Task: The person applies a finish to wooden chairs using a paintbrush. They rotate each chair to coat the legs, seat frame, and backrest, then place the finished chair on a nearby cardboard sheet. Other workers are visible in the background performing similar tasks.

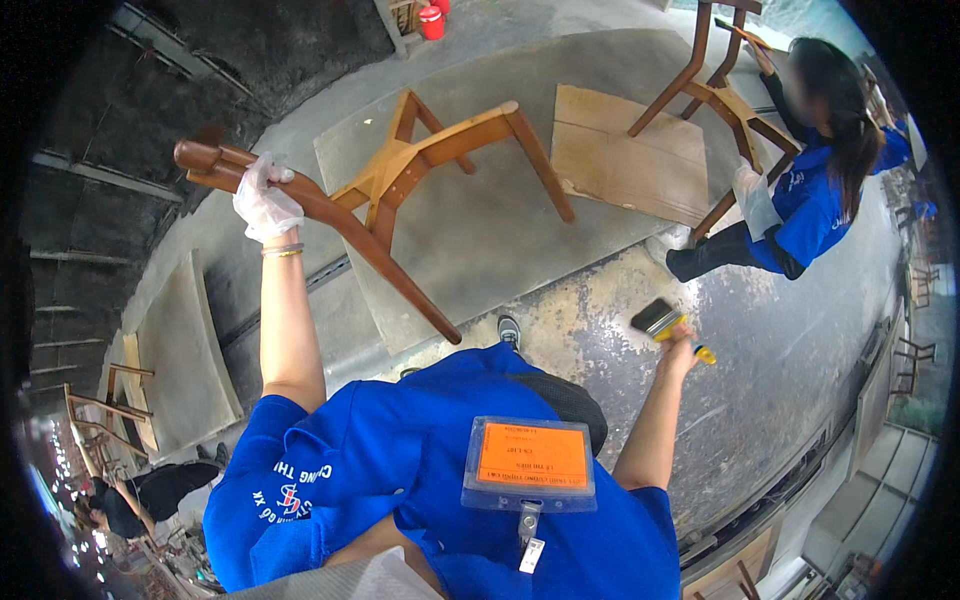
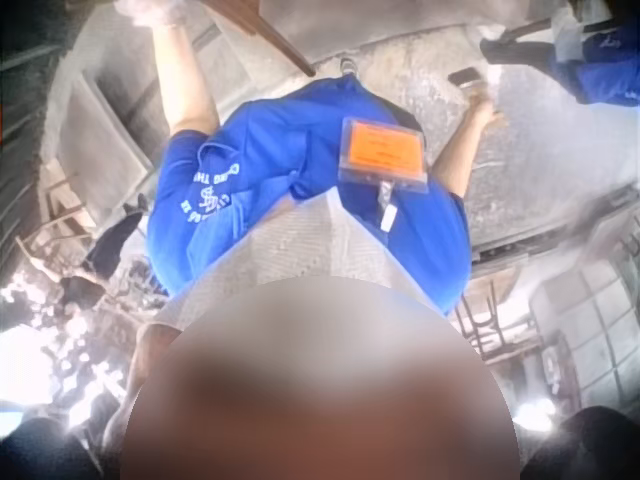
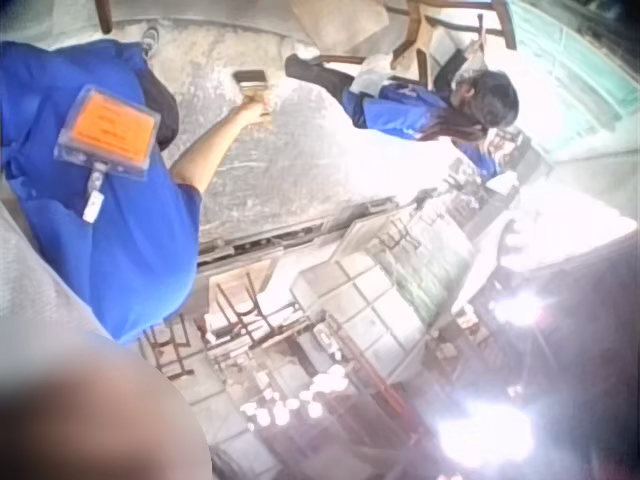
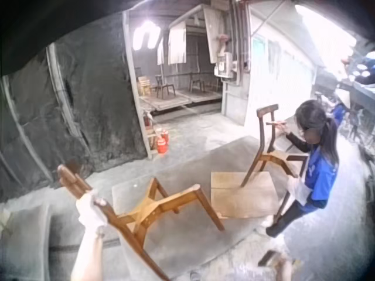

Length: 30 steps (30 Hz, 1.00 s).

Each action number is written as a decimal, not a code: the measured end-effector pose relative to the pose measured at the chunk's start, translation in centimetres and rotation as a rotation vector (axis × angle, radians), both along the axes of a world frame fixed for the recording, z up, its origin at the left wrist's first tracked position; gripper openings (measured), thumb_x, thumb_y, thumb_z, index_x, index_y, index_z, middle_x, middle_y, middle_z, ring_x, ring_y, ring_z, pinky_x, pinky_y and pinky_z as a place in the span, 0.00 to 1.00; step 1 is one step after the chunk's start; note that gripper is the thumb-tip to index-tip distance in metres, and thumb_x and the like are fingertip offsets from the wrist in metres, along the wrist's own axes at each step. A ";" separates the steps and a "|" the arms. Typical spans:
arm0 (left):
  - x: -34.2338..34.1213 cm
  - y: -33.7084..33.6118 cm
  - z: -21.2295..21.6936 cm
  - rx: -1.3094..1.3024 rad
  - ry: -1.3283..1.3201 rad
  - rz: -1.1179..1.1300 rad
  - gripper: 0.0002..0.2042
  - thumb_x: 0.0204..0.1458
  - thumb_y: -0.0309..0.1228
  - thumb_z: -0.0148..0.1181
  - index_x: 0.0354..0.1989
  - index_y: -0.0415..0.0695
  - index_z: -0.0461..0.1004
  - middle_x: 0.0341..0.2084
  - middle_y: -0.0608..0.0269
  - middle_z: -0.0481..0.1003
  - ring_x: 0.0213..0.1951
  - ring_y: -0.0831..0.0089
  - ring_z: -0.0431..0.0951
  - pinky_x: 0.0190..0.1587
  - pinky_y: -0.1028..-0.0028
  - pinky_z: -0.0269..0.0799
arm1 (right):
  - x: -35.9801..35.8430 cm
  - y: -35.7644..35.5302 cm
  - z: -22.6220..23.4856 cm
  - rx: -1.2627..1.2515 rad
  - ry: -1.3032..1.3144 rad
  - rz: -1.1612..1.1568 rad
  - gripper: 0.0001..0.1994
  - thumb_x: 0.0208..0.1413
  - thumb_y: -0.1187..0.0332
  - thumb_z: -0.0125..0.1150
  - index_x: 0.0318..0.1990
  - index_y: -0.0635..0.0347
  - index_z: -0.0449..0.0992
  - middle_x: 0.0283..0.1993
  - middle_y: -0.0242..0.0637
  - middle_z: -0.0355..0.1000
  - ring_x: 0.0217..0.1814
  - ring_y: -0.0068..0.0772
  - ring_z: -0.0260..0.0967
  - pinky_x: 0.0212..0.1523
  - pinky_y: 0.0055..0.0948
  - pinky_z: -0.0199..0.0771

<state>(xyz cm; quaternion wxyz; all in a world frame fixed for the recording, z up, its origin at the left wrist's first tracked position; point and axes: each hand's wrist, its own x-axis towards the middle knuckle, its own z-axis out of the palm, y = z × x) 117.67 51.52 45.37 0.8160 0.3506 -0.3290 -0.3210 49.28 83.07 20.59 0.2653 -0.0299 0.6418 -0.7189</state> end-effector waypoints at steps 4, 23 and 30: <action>-7.6 1.9 0.3 0.020 -0.095 0.155 0.05 0.53 0.24 0.66 0.27 0.39 0.77 0.19 0.63 0.77 0.22 0.74 0.75 0.33 0.70 0.72 | -2.5 -4.7 6.0 -0.057 -0.003 0.013 0.09 0.58 0.83 0.62 0.41 0.56 0.77 0.43 0.34 0.78 0.44 0.32 0.80 0.47 0.35 0.84; -33.2 2.7 0.5 0.340 -0.756 -0.355 0.14 0.60 0.39 0.64 0.43 0.40 0.78 0.33 0.57 0.83 0.41 0.60 0.84 0.47 0.63 0.77 | 16.3 -13.2 27.9 -0.591 0.333 0.406 0.09 0.67 0.73 0.64 0.53 0.60 0.80 0.60 0.41 0.75 0.61 0.35 0.75 0.61 0.36 0.75; -28.0 2.9 -3.3 0.274 -1.143 -0.411 0.35 0.54 0.49 0.69 0.65 0.40 0.71 0.58 0.46 0.78 0.61 0.54 0.78 0.65 0.62 0.71 | 27.8 -16.6 30.3 -0.565 1.316 0.400 0.07 0.55 0.80 0.67 0.39 0.57 0.85 0.61 0.51 0.77 0.64 0.49 0.76 0.61 0.38 0.77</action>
